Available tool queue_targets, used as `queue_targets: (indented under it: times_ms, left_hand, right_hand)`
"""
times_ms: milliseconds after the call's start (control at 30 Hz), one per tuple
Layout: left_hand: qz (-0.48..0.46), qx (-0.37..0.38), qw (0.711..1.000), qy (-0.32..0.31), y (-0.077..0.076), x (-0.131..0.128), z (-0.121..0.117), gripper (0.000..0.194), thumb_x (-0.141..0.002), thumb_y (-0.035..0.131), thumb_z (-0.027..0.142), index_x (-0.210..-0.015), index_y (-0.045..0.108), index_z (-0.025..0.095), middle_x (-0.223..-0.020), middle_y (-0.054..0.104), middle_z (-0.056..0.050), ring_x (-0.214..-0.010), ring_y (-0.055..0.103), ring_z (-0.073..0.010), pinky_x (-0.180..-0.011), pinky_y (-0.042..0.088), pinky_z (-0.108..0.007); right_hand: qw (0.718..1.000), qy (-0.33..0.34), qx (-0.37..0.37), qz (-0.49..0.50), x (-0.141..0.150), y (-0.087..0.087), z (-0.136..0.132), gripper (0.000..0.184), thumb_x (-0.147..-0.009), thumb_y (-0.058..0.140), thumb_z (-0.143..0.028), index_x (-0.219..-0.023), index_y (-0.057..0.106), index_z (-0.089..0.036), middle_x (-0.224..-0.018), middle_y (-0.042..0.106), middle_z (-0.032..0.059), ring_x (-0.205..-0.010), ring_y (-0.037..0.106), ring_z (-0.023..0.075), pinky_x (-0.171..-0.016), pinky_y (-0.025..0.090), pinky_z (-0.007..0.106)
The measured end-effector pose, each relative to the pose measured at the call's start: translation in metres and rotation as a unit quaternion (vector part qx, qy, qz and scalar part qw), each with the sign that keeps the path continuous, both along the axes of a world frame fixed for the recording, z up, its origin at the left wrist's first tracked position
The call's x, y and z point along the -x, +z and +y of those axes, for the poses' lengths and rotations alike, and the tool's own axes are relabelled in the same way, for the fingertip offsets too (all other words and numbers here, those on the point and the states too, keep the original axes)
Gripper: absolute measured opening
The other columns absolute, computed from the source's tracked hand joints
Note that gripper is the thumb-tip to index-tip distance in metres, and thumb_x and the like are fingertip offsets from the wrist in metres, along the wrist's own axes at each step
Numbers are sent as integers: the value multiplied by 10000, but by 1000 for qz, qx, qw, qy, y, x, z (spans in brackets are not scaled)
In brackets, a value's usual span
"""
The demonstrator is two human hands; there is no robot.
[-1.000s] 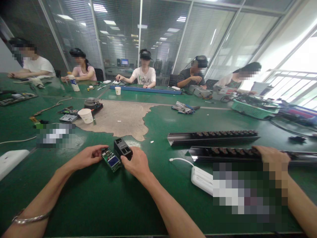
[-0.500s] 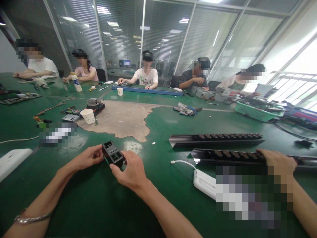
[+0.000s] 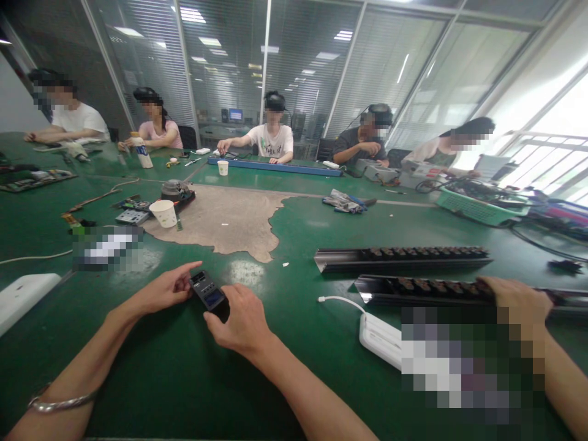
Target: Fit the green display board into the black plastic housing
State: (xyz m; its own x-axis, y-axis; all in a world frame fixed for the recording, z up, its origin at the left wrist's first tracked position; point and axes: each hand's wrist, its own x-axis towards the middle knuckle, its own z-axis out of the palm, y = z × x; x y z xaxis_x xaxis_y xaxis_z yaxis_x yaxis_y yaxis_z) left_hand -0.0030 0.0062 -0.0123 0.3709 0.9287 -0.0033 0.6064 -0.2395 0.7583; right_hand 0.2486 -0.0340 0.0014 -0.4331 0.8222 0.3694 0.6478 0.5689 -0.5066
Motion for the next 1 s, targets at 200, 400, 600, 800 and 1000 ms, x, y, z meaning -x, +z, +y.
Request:
queue_targets:
  times_ms: [200,400,600,800,1000]
  left_hand:
    - [18,-8,1000,-15,4,1,-4,749,-783,545,193,-1482,282,143,-778,554,13,-697,545,-150,-640,429,-259]
    - [24,-1,999,-22,6,1,-4,756,-773,535,183,-1484,280,144,-780,567,12,-692,551,-149,-646,437,-261]
    - [23,8,1000,-19,12,-3,-6,695,-770,530,193,-1443,362,140,-768,565,6,-688,551,-156,-640,439,-258]
    - [-4,16,1000,-25,8,-1,-6,608,-779,557,211,-1371,425,161,-746,544,21,-645,524,-141,-580,405,-231]
    - [20,10,1000,-20,8,-1,-5,717,-784,546,195,-1462,314,167,-776,575,22,-655,535,-133,-617,416,-246]
  right_hand:
    - [999,-1,15,-28,-2,-2,-1,404,-789,651,-426,-1117,574,-202,-967,613,63,-920,563,231,-831,459,350]
    - [1000,-5,10,-22,-1,-3,-3,514,-794,651,-503,-1174,556,-171,-1006,594,90,-920,556,241,-835,467,365]
    - [1000,4,17,13,3,-3,-4,314,-812,658,-401,-1035,607,-185,-877,580,49,-795,545,199,-736,470,322]
    - [991,14,18,129,0,12,0,251,-840,639,-339,-1045,610,-198,-859,586,29,-738,548,165,-662,466,280]
    - [983,-52,9,175,-12,16,18,304,-840,627,-288,-1128,603,-192,-925,613,40,-706,546,150,-635,462,269]
